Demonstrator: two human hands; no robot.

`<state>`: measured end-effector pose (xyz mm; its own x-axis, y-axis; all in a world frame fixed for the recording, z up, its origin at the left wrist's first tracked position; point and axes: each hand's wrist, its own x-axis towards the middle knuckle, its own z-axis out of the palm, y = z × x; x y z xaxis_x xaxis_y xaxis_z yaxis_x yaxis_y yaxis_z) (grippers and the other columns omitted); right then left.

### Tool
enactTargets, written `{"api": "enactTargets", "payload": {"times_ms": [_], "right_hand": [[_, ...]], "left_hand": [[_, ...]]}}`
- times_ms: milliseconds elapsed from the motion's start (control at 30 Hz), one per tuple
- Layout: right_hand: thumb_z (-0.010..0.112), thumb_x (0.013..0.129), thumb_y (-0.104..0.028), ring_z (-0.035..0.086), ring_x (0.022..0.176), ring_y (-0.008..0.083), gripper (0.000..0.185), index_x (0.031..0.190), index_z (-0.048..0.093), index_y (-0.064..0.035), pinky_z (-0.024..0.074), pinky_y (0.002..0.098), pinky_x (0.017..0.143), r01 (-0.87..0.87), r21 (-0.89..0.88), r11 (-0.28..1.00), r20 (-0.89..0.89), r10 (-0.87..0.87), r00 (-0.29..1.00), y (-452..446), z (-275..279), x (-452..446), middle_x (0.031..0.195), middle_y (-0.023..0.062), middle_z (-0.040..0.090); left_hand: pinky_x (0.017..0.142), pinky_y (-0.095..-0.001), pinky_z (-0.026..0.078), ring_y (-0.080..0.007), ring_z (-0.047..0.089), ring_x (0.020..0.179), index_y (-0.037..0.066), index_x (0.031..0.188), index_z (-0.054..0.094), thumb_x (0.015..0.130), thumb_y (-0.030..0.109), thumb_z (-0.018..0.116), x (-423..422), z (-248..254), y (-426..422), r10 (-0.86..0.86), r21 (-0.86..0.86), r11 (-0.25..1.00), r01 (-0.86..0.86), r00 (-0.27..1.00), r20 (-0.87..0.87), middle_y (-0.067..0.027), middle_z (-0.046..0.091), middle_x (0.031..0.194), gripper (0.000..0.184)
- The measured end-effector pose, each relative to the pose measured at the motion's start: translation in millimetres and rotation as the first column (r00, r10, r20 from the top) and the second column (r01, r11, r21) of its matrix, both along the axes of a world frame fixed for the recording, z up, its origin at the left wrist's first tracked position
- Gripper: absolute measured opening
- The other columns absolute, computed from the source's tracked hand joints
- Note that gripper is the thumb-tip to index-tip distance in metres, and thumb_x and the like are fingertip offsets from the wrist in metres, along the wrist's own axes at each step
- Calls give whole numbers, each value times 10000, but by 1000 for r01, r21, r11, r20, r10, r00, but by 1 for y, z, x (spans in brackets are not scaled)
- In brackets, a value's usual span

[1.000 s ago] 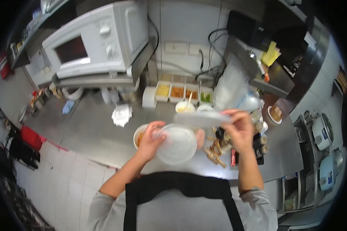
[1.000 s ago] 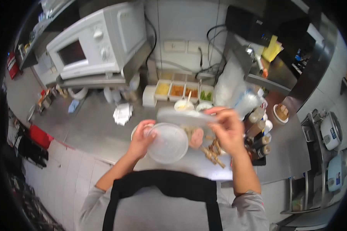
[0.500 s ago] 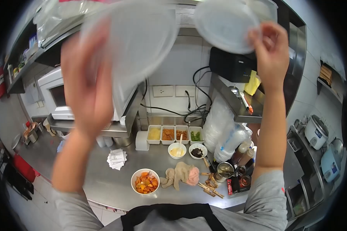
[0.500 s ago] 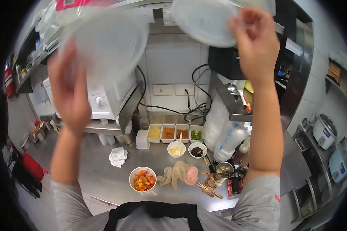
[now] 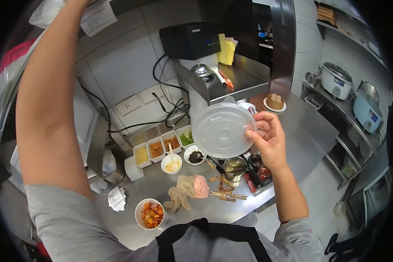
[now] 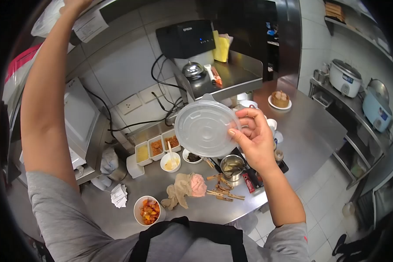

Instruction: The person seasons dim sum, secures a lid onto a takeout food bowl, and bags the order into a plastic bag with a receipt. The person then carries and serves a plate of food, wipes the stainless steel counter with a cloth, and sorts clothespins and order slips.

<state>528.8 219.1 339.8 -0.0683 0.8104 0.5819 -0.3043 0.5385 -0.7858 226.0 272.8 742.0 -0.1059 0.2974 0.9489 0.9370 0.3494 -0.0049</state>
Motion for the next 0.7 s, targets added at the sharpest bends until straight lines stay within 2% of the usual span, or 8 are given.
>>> {"api": "enactTargets", "payload": {"times_ms": [100, 200, 267, 367, 467, 500, 633, 700], "right_hand": [[617, 810, 47, 623, 829, 125, 397, 1149, 421, -19, 517, 231, 721, -2, -50, 999, 0, 2, 1000, -6, -13, 3, 964, 90, 587], [617, 809, 46, 627, 834, 129, 416, 1171, 423, -17, 519, 240, 725, -24, -86, 996, -3, 24, 1000, -10, -21, 2, 972, 92, 590], [619, 808, 44, 630, 832, 132, 439, 1195, 422, -18, 522, 248, 725, -43, -94, 995, -6, 42, 999, -11, -26, -2, 973, 95, 592], [622, 804, 44, 631, 836, 136, 469, 1222, 419, -19, 522, 258, 731, -194, -139, 971, -99, 181, 978, -19, -34, -18, 979, 94, 593], [619, 813, 34, 614, 885, 134, 476, 1239, 414, -24, 513, 264, 767, -274, -160, 948, -29, 273, 961, -30, -46, -41, 991, 92, 592], [620, 815, 29, 607, 904, 134, 477, 1242, 417, -25, 510, 267, 777, -292, -164, 942, 12, 298, 955, -33, -48, -50, 993, 89, 592], [664, 758, 20, 592, 960, 213, 412, 1156, 590, -54, 482, 296, 792, 71, 536, 841, 456, -359, 814, -53, -32, -83, 1047, 114, 605], [690, 731, 13, 607, 895, 250, 335, 1056, 660, -63, 489, 320, 756, 38, 535, 844, 424, -307, 852, -59, -37, -103, 993, 114, 624]], "left_hand": [[995, -507, 359, -418, 431, 1194, 131, 1141, 629, 841, 303, 579, -36, 3, 38, 181, 319, 940, -124, 971, -157, -263, 454, 1295, 349], [945, -501, 398, -405, 495, 1122, 91, 1097, 621, 855, 285, 553, -6, -44, 19, 26, 456, 859, 235, 868, -496, -268, 530, 1175, 317], [953, -437, 396, -346, 489, 1140, 63, 1148, 583, 836, 272, 604, 3, -97, -28, -294, 116, 886, 450, 736, -610, -205, 539, 1193, 376], [1011, -423, 348, -283, 373, 1289, 87, 1357, 415, 761, 366, 696, 41, -243, -109, -830, -436, 421, 795, 532, 169, -113, 425, 1384, 715], [963, -350, 424, -248, 491, 1201, 51, 1364, 373, 841, 162, 622, 32, -366, -134, -414, -111, -1, 994, 101, 905, -170, 495, 1309, 590], [933, -331, 448, -232, 534, 1160, 65, 1353, 400, 860, 79, 573, 28, -391, -141, -278, 94, -22, 995, -96, 956, -160, 533, 1275, 523], [866, -326, 483, -251, 628, 1018, 109, 1296, 485, 847, -25, 503, 24, -439, -181, -474, 9, 231, 973, 104, 874, -138, 624, 1134, 469], [837, -338, 494, -275, 646, 975, 125, 1271, 514, 838, -21, 509, 21, -454, -197, -553, 46, 301, 952, 136, 822, -140, 641, 1087, 457]]}}
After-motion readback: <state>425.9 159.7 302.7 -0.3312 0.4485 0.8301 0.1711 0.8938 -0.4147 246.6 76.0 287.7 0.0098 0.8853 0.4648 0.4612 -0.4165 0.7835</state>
